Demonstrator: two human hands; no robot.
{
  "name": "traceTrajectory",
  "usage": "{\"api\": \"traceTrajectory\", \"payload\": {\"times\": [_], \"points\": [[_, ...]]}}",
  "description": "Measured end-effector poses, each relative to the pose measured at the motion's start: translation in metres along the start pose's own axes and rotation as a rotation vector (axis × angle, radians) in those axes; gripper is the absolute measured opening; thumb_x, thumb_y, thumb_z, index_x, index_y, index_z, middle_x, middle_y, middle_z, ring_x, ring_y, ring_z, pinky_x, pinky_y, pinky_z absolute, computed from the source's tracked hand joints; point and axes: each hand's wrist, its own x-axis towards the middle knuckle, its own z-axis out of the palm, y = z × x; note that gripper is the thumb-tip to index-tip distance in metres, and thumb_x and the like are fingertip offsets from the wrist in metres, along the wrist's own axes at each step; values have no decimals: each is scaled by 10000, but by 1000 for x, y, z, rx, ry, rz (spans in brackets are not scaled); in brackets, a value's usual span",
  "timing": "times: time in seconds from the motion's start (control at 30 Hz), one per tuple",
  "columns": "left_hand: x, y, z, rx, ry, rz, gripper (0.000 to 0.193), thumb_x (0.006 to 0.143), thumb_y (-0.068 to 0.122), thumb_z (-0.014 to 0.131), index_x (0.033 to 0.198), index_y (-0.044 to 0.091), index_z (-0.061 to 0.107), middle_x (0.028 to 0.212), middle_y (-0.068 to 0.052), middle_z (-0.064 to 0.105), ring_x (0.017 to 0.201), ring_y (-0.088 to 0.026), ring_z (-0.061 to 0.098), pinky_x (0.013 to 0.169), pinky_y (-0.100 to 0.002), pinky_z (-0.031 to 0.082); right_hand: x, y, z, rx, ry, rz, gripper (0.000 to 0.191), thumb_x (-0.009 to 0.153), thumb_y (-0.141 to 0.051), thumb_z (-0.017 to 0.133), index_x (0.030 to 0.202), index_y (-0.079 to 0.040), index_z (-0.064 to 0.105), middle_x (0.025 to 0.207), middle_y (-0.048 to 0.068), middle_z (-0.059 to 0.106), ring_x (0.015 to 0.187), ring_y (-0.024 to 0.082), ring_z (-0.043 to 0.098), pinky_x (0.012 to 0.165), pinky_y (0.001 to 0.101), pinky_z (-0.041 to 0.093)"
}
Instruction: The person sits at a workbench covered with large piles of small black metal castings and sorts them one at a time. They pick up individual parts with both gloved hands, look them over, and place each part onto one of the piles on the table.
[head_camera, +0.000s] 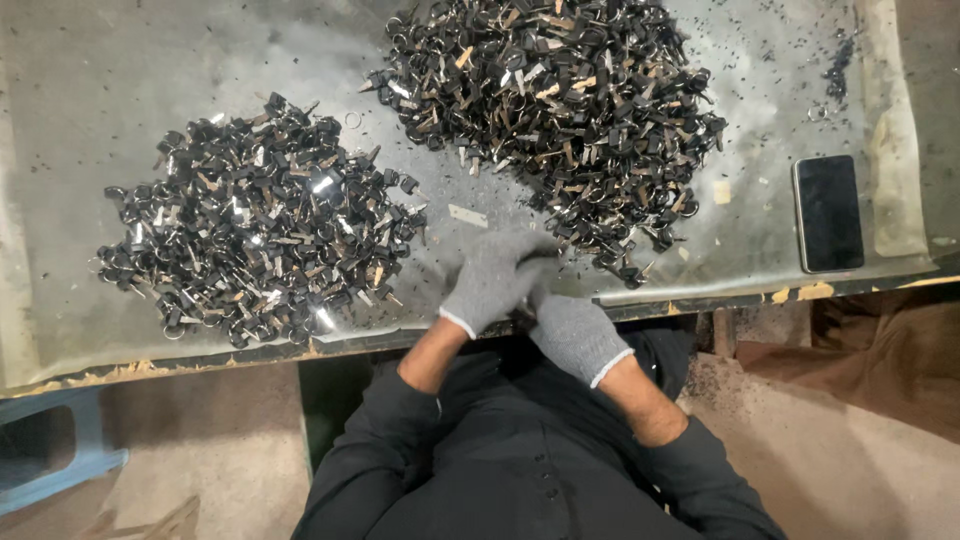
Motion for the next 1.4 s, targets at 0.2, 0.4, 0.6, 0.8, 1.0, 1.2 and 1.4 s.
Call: {"api": "traceTrajectory", "payload": {"times": [0.2,0.4,0.6,0.8,1.0,1.2,1.4], "points": [[-11,4,-19,171,25,-124,256,851,118,675,1085,100,779,1005,-115,767,922,-287,733,870,-412,556,11,-7,-9,184,182,197,448,986,-251,595,1349,10,560,887,253,726,769,434,721,636,523,562],[-16,-19,-25,191,43,-213,440,774,142,685,1211,93,695,933,-132,748,926,-339,708,834,-468,540,23,-13,-16,167,-25,252,488,973,-302,606,1352,-7,520,783,254,708,733,438,719,638,535,568],[-16,-36,-15,313,20,-60,241,840,160,673,1070,105,724,991,-144,735,977,-366,699,850,-492,535,39,-3,-22,171,33,29,308,957,-309,636,1094,-36,602,779,223,719,707,423,719,614,533,560],[-17,-58,-7,309,40,196,293,887,103,617,1166,30,665,1017,-201,702,934,-410,673,801,-495,532,41,-27,-12,-197,20,229,262,937,-88,568,1136,82,568,834,218,731,710,369,751,574,453,605],[-18,-60,-4,475,-58,194,273,882,83,607,1141,1,623,984,-206,683,903,-403,671,780,-491,538,47,-30,-4,-133,89,241,410,888,-37,553,1247,159,525,771,224,724,656,370,745,560,462,604],[-23,-38,-12,254,86,43,388,855,81,654,1232,3,608,982,-221,704,928,-422,679,800,-515,528,45,-21,-22,21,-146,266,203,1024,-173,522,1097,10,572,766,212,731,730,420,727,659,532,580],[-25,-35,-10,276,83,3,275,859,78,655,1132,40,652,960,-190,711,912,-400,694,783,-507,533,41,-7,-28,229,-79,155,375,941,-222,560,1192,52,513,727,220,706,630,408,731,573,515,603]]}}
